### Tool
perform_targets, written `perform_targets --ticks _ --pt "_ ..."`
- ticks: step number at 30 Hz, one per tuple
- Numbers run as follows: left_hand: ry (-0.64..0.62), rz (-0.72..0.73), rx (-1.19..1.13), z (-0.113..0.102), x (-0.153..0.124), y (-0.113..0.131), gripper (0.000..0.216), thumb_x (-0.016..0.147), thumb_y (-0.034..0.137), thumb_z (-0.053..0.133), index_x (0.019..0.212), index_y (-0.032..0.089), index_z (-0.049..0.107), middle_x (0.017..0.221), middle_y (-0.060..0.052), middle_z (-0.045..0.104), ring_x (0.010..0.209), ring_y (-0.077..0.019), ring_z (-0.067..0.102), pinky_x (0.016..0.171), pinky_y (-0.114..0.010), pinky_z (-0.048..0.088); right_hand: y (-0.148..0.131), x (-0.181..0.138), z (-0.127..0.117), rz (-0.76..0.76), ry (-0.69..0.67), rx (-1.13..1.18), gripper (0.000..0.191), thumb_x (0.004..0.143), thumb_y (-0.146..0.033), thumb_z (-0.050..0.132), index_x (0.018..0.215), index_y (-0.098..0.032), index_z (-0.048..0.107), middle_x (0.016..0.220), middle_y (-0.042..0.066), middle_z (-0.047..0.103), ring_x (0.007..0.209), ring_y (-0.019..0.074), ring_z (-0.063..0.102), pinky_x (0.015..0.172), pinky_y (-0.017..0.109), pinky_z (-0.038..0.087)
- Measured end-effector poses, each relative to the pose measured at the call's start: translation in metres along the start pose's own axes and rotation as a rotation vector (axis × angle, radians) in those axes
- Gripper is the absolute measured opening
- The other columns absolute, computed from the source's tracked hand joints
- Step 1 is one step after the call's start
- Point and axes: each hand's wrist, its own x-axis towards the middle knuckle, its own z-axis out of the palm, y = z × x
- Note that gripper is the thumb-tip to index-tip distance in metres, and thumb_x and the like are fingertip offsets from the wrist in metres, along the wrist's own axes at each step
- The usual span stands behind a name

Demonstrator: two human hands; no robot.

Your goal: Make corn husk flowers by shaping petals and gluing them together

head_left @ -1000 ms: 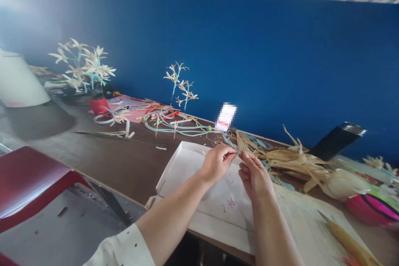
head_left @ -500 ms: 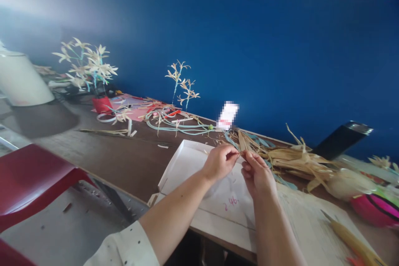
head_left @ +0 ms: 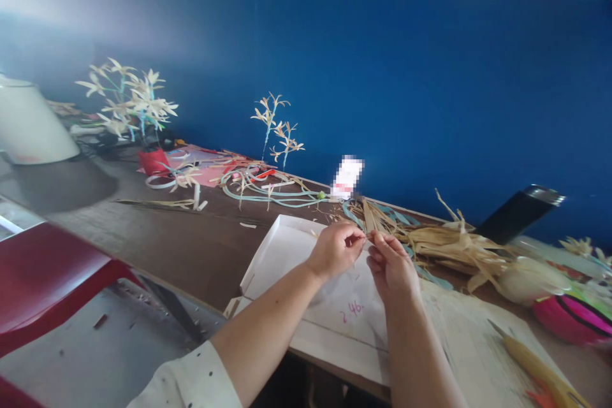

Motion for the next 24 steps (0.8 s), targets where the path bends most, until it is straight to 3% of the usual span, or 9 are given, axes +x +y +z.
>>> perform_targets --ticks 18,24 --pt "-0.048 -0.034 -0.042 0.0021 -0.0028 0.0028 0.017 0.082 0.026 0.052 0.082 0.016 0.066 0.074 -0.003 0.060 0.064 -0.0109 0.052 0.061 -0.021 0.042 0.0008 0.0011 -0.0003 -0.014 0.013 0.066 0.026 0.057 -0.029 0.078 0.065 -0.018 0.057 0.074 -0.002 0.059 0.043 0.0016 0.031 0.035 0.016 0.019" --pt "-0.012 -0.046 -0.017 0.0047 -0.0030 0.0006 0.021 0.077 0.037 0.061 0.082 0.016 0.064 0.067 -0.001 0.057 0.066 -0.0121 0.052 0.064 -0.022 0.043 0.0005 0.0010 0.0018 -0.031 0.018 0.094 0.025 0.057 -0.028 0.079 0.064 -0.017 0.057 0.074 -0.002 0.058 0.044 0.0012 0.031 0.034 0.015 0.020"
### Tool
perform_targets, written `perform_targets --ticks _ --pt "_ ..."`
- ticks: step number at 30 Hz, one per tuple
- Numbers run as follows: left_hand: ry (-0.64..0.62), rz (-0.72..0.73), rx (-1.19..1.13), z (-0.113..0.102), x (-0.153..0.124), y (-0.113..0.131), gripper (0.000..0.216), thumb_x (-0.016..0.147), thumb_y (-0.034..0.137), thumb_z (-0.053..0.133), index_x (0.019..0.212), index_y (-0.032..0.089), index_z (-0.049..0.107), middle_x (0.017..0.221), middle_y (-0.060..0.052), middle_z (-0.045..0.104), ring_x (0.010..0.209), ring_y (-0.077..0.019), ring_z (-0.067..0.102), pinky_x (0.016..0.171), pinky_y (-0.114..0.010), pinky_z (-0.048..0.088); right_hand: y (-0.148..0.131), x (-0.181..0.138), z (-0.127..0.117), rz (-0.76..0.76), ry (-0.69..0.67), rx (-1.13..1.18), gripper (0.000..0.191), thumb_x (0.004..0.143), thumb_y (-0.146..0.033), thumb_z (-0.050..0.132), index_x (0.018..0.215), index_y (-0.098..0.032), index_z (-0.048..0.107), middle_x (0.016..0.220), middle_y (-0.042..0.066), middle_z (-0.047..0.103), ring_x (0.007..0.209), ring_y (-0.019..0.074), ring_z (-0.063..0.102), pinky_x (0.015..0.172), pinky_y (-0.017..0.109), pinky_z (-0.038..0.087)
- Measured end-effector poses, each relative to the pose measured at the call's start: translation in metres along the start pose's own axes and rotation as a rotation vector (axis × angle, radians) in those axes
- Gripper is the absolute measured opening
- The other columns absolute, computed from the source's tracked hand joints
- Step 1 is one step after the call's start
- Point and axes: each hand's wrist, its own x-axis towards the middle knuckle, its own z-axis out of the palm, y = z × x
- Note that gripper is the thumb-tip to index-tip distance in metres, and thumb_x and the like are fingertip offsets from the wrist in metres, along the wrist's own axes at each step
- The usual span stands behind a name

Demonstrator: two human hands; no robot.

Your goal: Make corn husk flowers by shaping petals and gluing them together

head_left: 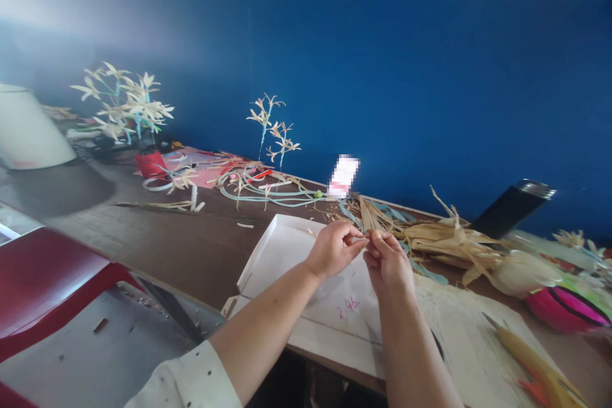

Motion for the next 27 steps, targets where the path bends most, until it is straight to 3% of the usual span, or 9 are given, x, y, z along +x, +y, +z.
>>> perform_targets --ticks 15,23,27 --pt "0.020 0.041 0.008 -0.0001 0.0015 -0.0027 0.018 0.083 0.029 0.053 0.076 0.016 0.063 0.071 -0.002 0.059 0.067 -0.0113 0.051 0.065 -0.022 0.042 0.0006 -0.0001 -0.0032 0.042 0.004 0.039 0.021 0.058 -0.025 0.079 0.067 -0.018 0.061 0.073 -0.001 0.060 0.045 0.0011 0.032 0.035 0.012 0.022" --pt "0.065 -0.040 -0.112 -0.0038 0.0036 -0.0039 0.017 0.081 0.029 0.056 0.078 0.015 0.066 0.076 -0.003 0.064 0.068 -0.0113 0.054 0.065 -0.021 0.042 -0.0047 -0.0014 -0.0022 0.139 -0.064 -0.010 0.033 0.065 -0.030 0.075 0.096 -0.023 0.068 0.096 0.003 0.065 0.051 0.0030 0.041 0.037 0.014 0.028" --pt "0.078 -0.089 -0.183 -0.0033 0.0040 -0.0055 0.018 0.082 0.028 0.054 0.081 0.015 0.066 0.080 -0.004 0.065 0.072 -0.0120 0.057 0.066 -0.021 0.044 -0.0046 -0.0039 0.0015 0.153 -0.086 -0.052 0.031 0.060 -0.026 0.079 0.089 -0.021 0.069 0.086 0.001 0.064 0.050 0.0027 0.041 0.036 0.014 0.025"
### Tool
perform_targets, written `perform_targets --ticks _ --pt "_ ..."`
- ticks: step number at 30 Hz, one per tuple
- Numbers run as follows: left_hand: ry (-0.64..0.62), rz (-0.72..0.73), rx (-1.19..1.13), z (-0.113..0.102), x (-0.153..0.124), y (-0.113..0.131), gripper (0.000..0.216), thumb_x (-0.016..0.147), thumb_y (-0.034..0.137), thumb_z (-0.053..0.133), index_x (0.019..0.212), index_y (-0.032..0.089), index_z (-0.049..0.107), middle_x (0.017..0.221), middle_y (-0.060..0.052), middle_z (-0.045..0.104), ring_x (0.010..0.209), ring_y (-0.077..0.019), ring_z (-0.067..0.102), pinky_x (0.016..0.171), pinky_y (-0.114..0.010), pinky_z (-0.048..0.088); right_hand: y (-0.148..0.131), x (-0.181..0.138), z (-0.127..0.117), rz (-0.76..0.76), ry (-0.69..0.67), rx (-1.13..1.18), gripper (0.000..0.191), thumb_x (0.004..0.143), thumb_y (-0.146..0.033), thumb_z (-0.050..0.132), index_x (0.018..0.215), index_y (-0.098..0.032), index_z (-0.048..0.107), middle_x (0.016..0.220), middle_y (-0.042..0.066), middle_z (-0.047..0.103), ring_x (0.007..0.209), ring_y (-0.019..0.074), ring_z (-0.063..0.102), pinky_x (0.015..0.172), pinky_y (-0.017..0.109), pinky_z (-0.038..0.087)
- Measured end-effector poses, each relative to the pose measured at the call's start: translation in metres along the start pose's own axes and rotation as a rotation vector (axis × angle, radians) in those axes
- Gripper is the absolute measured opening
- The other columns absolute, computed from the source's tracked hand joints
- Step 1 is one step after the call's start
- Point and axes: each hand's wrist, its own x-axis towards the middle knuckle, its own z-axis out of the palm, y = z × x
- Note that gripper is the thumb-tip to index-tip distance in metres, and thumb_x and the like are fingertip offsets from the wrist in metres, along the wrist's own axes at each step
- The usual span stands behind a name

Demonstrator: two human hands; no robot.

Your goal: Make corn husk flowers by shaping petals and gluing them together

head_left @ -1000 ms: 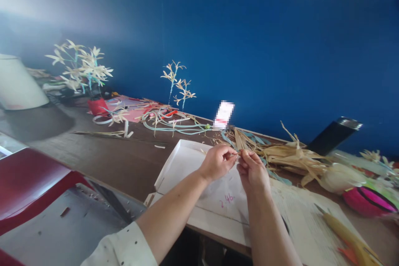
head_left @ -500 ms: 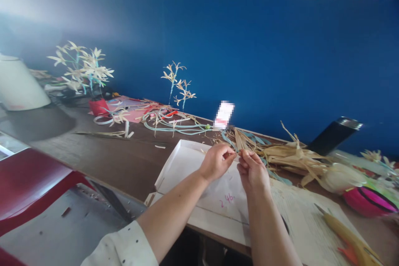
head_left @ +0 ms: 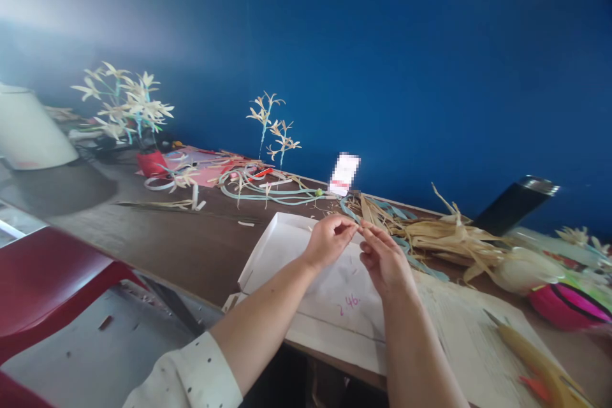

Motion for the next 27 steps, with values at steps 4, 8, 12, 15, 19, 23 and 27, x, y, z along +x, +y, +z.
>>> perform_targets --ticks 4,8,12,15,19,23,27 --pt "-0.035 -0.041 -0.012 0.000 -0.001 0.000 0.018 0.080 0.027 0.054 0.081 0.014 0.066 0.081 -0.004 0.066 0.074 -0.0127 0.058 0.069 -0.022 0.045 0.003 0.002 -0.001 -0.020 0.049 -0.026 0.024 0.060 -0.030 0.079 0.077 -0.019 0.067 0.080 0.001 0.063 0.048 0.0025 0.038 0.035 0.014 0.023" --pt "-0.081 -0.091 -0.057 0.000 -0.001 0.001 0.019 0.079 0.027 0.054 0.085 0.014 0.066 0.084 -0.004 0.066 0.075 -0.0125 0.057 0.068 -0.021 0.044 0.005 0.005 -0.003 -0.016 0.078 -0.008 0.024 0.060 -0.031 0.079 0.075 -0.018 0.066 0.076 0.000 0.061 0.048 0.0020 0.037 0.036 0.012 0.023" --pt "-0.120 -0.167 -0.081 0.000 -0.001 0.002 0.024 0.081 0.032 0.051 0.085 0.014 0.066 0.074 -0.002 0.063 0.064 -0.0105 0.052 0.060 -0.020 0.041 0.005 0.004 -0.004 -0.017 0.089 0.002 0.025 0.059 -0.030 0.079 0.076 -0.018 0.066 0.071 -0.002 0.057 0.048 0.0023 0.037 0.036 0.012 0.023" --pt "-0.130 -0.175 -0.066 -0.001 -0.001 0.003 0.028 0.081 0.038 0.051 0.081 0.014 0.066 0.071 -0.001 0.062 0.063 -0.0103 0.051 0.058 -0.020 0.040 0.005 0.003 -0.003 -0.039 0.110 -0.023 0.025 0.058 -0.029 0.080 0.076 -0.018 0.066 0.070 -0.002 0.055 0.047 0.0025 0.036 0.036 0.013 0.022" --pt "-0.096 -0.173 0.002 0.000 0.000 0.001 0.028 0.080 0.039 0.053 0.083 0.015 0.066 0.070 -0.001 0.062 0.062 -0.0108 0.050 0.058 -0.020 0.039 0.008 0.004 -0.003 -0.068 0.117 -0.069 0.024 0.060 -0.031 0.079 0.075 -0.018 0.065 0.068 -0.003 0.054 0.046 0.0026 0.033 0.036 0.014 0.022" --pt "-0.076 -0.157 0.042 0.002 0.002 -0.004 0.026 0.081 0.038 0.053 0.083 0.016 0.067 0.074 -0.001 0.064 0.065 -0.0115 0.053 0.061 -0.021 0.040 0.012 0.006 -0.006 -0.086 0.122 -0.117 0.026 0.061 -0.036 0.077 0.074 -0.017 0.064 0.068 -0.002 0.052 0.047 0.0036 0.032 0.036 0.016 0.022" --pt "-0.070 -0.105 0.140 0.003 0.001 -0.006 0.024 0.082 0.037 0.053 0.080 0.017 0.066 0.077 -0.002 0.064 0.070 -0.0124 0.054 0.064 -0.021 0.040 0.016 0.010 -0.011 -0.117 0.155 -0.167 0.027 0.061 -0.038 0.077 0.070 -0.017 0.062 0.060 -0.004 0.047 0.046 0.0041 0.030 0.037 0.016 0.020"
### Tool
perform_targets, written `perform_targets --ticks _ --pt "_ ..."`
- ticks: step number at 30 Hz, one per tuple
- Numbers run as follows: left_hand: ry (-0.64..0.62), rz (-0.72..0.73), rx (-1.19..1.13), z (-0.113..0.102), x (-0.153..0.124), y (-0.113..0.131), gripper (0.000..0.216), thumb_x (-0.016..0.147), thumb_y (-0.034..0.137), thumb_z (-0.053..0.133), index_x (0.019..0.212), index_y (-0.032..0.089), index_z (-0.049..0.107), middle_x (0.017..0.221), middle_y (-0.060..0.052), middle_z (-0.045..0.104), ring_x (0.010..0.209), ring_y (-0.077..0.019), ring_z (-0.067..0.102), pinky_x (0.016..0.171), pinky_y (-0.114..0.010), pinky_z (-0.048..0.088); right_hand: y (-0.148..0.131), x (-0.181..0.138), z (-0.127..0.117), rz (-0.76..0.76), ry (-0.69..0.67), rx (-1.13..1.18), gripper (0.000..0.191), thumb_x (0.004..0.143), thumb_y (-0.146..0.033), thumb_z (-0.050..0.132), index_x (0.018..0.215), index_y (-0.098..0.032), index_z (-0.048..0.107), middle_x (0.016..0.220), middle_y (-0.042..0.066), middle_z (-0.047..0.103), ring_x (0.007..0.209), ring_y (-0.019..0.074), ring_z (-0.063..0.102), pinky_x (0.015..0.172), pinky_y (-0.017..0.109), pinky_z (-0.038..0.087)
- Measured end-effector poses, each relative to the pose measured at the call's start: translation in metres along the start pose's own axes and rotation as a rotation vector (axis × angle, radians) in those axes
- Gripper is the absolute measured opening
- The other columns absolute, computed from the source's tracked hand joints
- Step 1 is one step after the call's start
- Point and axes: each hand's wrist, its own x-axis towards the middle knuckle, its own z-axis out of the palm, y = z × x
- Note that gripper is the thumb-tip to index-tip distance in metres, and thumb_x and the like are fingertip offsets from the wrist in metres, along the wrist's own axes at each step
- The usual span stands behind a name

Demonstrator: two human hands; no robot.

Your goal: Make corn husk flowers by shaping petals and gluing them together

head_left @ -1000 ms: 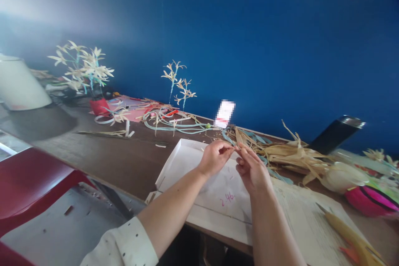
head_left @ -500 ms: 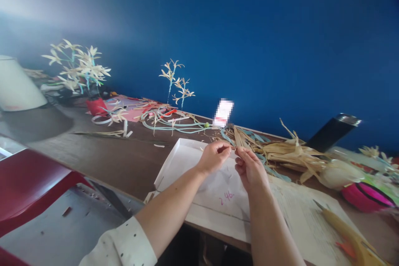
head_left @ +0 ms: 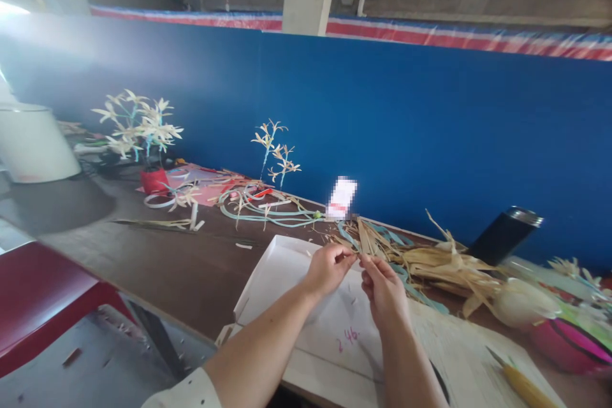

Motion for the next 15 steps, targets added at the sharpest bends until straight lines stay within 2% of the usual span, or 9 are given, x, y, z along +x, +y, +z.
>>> perform_targets --ticks 5,8,15 --pt "0.012 0.157 0.209 0.0012 -0.0043 0.0003 0.027 0.086 0.035 0.048 0.074 0.018 0.065 0.072 -0.002 0.059 0.071 -0.0133 0.053 0.063 -0.022 0.037 0.0048 0.0043 -0.0034 0.001 0.056 -0.017 0.028 0.059 -0.038 0.077 0.068 -0.017 0.061 0.053 -0.006 0.044 0.044 0.0046 0.030 0.038 0.018 0.020" --pt "-0.006 0.231 0.279 0.0021 -0.0061 0.0001 0.026 0.087 0.034 0.047 0.078 0.019 0.065 0.074 -0.003 0.059 0.074 -0.0141 0.053 0.064 -0.023 0.036 0.0063 0.0054 -0.0056 -0.007 0.092 -0.061 0.029 0.058 -0.040 0.077 0.067 -0.017 0.061 0.052 -0.006 0.043 0.043 0.0052 0.031 0.038 0.019 0.022" --pt "-0.008 0.273 0.344 0.0020 -0.0057 -0.0001 0.027 0.087 0.031 0.045 0.071 0.018 0.062 0.071 -0.003 0.056 0.072 -0.0146 0.052 0.064 -0.025 0.035 0.0059 0.0015 -0.0045 -0.025 0.085 -0.063 0.025 0.061 -0.038 0.075 0.066 -0.019 0.059 0.050 -0.007 0.037 0.044 0.0062 0.030 0.039 0.019 0.023"
